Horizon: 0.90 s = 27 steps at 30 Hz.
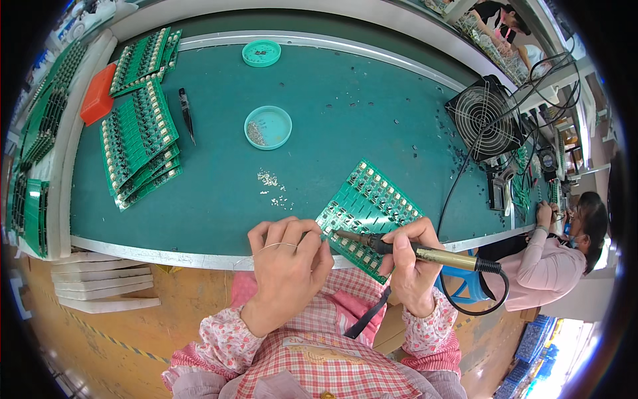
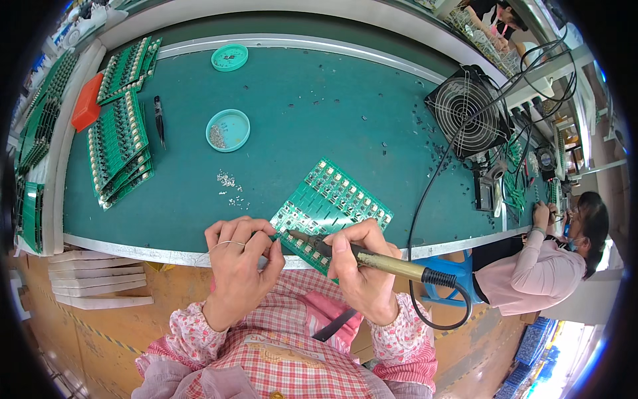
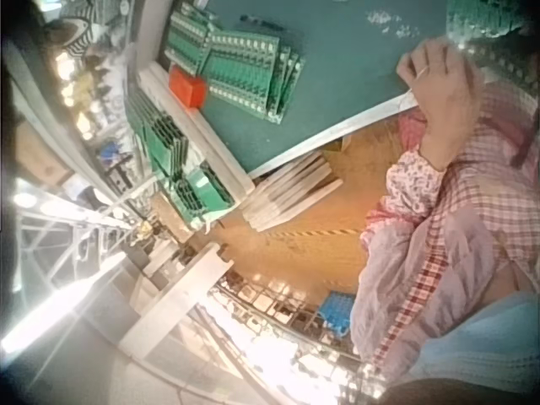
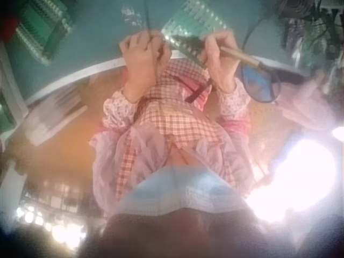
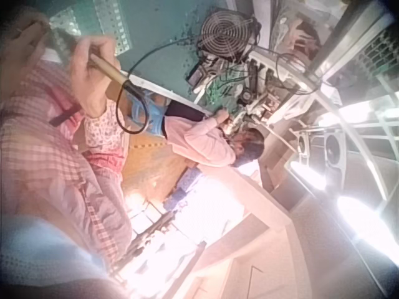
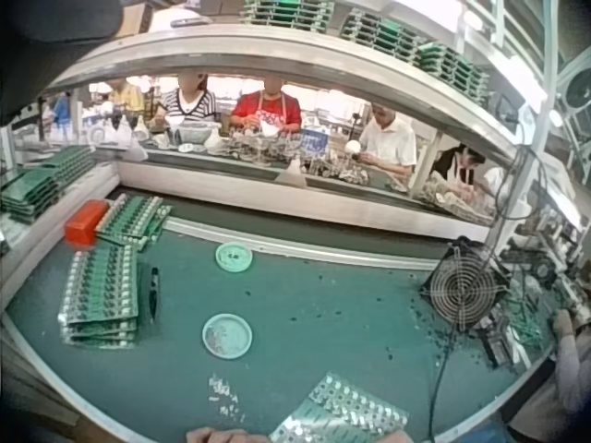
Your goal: The person solders components onto a circuit board using a soldering iron, feeding solder wire by hand and using tweezers to position parts on the board.
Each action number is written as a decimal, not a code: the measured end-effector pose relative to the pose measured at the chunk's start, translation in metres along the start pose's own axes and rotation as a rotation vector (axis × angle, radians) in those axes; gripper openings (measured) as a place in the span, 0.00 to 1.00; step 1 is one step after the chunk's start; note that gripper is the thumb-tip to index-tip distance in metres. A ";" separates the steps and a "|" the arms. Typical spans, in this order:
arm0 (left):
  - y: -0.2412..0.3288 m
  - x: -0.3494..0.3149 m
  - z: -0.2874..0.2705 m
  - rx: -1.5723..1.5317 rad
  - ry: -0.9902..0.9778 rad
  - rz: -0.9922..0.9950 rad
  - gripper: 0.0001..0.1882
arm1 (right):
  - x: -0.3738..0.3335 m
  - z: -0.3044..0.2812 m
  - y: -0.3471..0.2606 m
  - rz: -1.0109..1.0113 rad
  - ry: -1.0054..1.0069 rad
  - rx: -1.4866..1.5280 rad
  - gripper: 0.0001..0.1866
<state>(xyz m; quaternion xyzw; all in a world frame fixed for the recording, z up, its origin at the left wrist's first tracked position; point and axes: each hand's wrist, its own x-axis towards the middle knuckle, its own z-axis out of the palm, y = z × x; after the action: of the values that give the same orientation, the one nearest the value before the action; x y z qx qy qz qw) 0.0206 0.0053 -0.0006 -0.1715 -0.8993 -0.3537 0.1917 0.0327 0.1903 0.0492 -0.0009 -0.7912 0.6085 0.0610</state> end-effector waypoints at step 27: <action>0.007 -0.009 0.003 -0.033 -0.022 0.064 0.10 | -0.035 -0.012 0.018 -0.565 -0.001 -0.244 0.05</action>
<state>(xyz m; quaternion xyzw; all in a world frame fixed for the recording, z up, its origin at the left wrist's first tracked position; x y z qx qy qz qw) 0.0306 0.0107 -0.0031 -0.2071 -0.8896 -0.3601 0.1901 0.0669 0.2035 0.0313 0.2121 -0.8274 0.4679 0.2270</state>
